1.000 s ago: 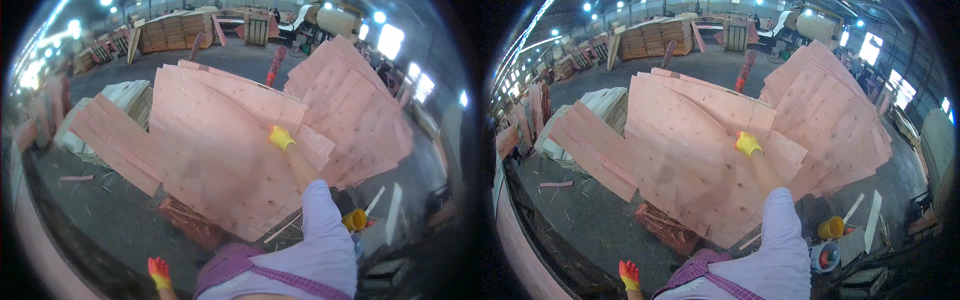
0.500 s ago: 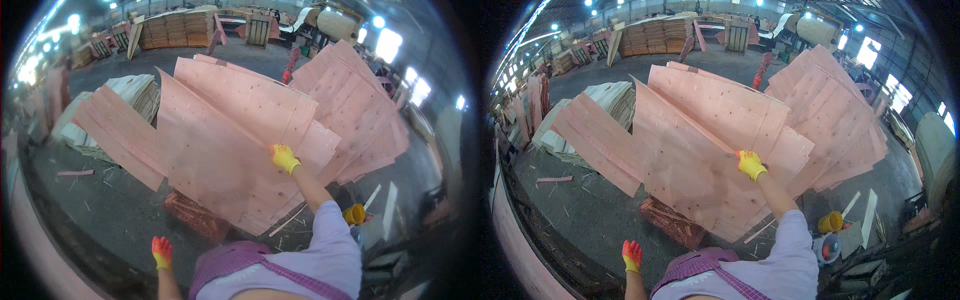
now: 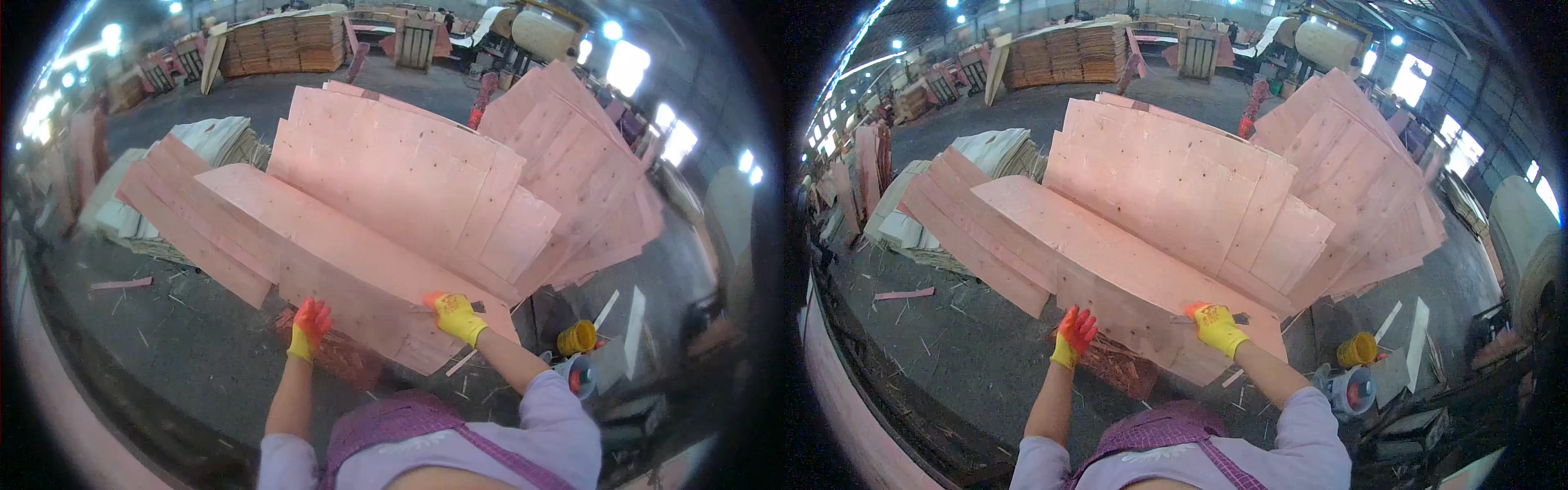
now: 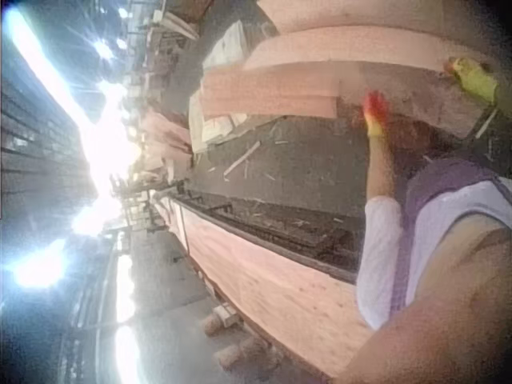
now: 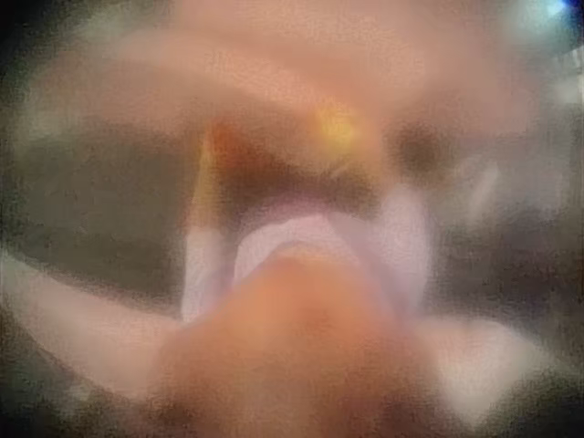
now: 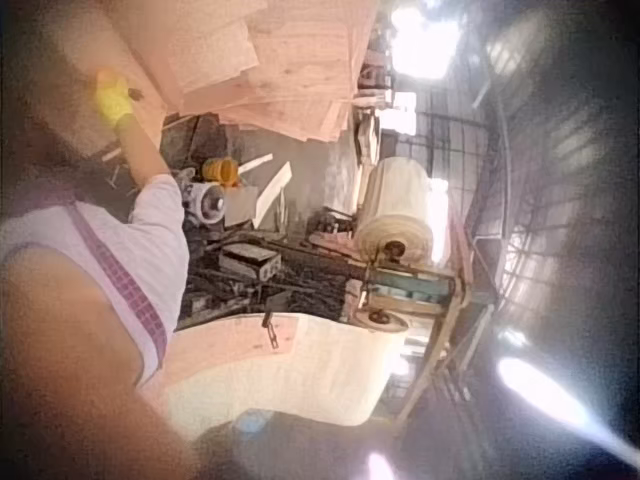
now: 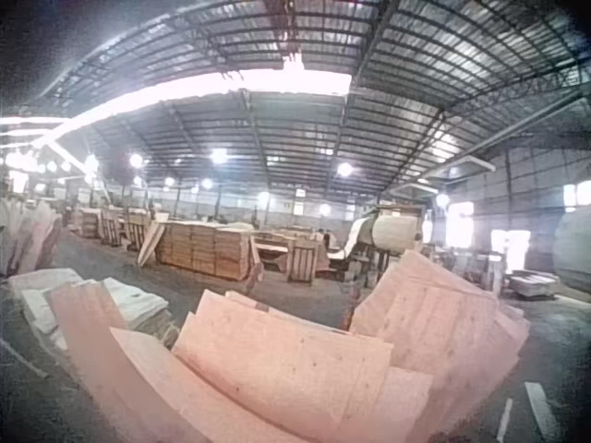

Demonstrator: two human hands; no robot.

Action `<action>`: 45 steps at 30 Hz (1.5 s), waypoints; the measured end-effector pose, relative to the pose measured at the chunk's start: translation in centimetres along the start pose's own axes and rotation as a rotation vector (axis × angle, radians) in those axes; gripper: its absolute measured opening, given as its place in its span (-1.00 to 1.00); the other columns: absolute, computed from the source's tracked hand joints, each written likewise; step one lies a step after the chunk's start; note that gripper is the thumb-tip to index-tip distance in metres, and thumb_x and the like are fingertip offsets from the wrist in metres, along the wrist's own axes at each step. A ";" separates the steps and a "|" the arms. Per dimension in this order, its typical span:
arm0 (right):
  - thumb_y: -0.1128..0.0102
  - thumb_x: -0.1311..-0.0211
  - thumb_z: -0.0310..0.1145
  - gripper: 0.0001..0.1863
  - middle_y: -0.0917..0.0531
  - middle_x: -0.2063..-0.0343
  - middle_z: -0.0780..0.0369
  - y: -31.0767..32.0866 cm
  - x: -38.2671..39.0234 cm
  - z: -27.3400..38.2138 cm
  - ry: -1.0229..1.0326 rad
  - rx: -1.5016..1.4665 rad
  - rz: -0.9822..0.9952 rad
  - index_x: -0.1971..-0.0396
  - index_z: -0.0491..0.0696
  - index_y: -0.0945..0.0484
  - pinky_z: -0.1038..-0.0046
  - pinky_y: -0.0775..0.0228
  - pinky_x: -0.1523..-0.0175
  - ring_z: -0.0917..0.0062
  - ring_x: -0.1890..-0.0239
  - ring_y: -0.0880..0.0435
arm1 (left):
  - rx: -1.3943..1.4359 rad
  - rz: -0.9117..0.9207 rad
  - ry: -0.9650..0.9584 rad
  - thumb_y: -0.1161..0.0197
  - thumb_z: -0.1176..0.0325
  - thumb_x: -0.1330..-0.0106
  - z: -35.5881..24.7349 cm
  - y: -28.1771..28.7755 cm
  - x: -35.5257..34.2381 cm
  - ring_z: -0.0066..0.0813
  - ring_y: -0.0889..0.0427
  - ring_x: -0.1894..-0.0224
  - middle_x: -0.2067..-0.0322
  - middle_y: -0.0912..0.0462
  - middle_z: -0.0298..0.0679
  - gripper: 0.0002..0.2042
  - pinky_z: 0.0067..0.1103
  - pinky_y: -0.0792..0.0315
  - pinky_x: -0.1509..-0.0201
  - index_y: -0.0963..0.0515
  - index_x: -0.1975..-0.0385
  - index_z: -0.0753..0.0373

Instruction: The person picks up wood veneer sheets from a stack, places and aligns them onto a panel, and cuts the edges using a knife.

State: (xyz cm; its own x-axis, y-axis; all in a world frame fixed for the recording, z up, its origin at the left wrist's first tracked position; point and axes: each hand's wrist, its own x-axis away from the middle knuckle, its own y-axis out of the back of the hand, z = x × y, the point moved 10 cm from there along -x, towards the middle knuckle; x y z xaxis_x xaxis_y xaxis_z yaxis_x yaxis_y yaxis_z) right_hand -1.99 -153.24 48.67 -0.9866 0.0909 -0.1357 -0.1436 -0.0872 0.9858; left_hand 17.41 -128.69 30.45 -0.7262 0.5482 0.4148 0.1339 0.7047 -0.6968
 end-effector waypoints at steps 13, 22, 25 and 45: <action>-0.02 0.10 -0.46 -0.70 -0.54 0.32 0.13 -2.9 2.3 -0.2 0.014 -0.070 0.084 0.25 0.04 -0.43 0.18 -0.40 0.31 0.19 0.30 -0.55 | 0.140 -0.009 -0.016 0.03 -0.09 -0.21 -4.2 -6.3 -3.8 -0.23 -0.04 -0.29 -0.28 0.01 -0.25 -0.40 -0.15 -0.03 -0.23 0.00 -0.26 -0.21; -0.05 0.09 -0.44 -0.58 -0.51 0.10 0.12 -3.0 3.4 -0.9 0.037 -0.130 0.317 0.10 0.02 -0.41 0.22 -0.37 0.08 0.20 0.08 -0.50 | 0.125 0.162 -0.057 -0.12 0.06 -0.18 -3.4 -9.0 -5.9 -0.28 -0.51 0.10 0.14 -0.52 -0.26 -0.62 -0.32 -0.41 0.04 -0.42 0.10 0.16; -0.06 0.10 -0.43 -0.59 -0.52 0.14 0.12 -3.6 3.8 -2.4 0.100 -0.142 0.314 0.12 0.00 -0.41 0.22 -0.37 0.12 0.20 0.12 -0.52 | -0.002 0.090 -0.029 -0.08 0.15 -0.22 -1.7 -7.3 -6.3 -0.26 -0.52 0.11 0.16 -0.53 -0.20 -0.65 -0.33 -0.43 0.05 -0.41 0.09 0.22; -0.08 0.21 -0.50 -0.62 -0.49 0.31 0.15 1.2 7.1 -4.3 0.418 -0.299 0.463 0.24 -0.01 -0.37 0.18 -0.36 0.28 0.18 0.26 -0.51 | -0.011 -0.199 -0.373 -0.13 0.42 -0.15 1.1 -6.5 4.9 -0.29 -0.51 0.06 0.17 -0.55 -0.11 -0.70 -0.37 -0.40 0.00 -0.46 0.11 0.36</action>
State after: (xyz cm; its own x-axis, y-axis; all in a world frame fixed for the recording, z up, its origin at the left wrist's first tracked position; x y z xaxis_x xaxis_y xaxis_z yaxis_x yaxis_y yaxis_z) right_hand -9.53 -156.92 48.44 -0.8899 -0.4068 0.2066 0.3436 -0.2998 0.8900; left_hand 12.28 -131.12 36.40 -0.9326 0.2019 0.2992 -0.0277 0.7864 -0.6171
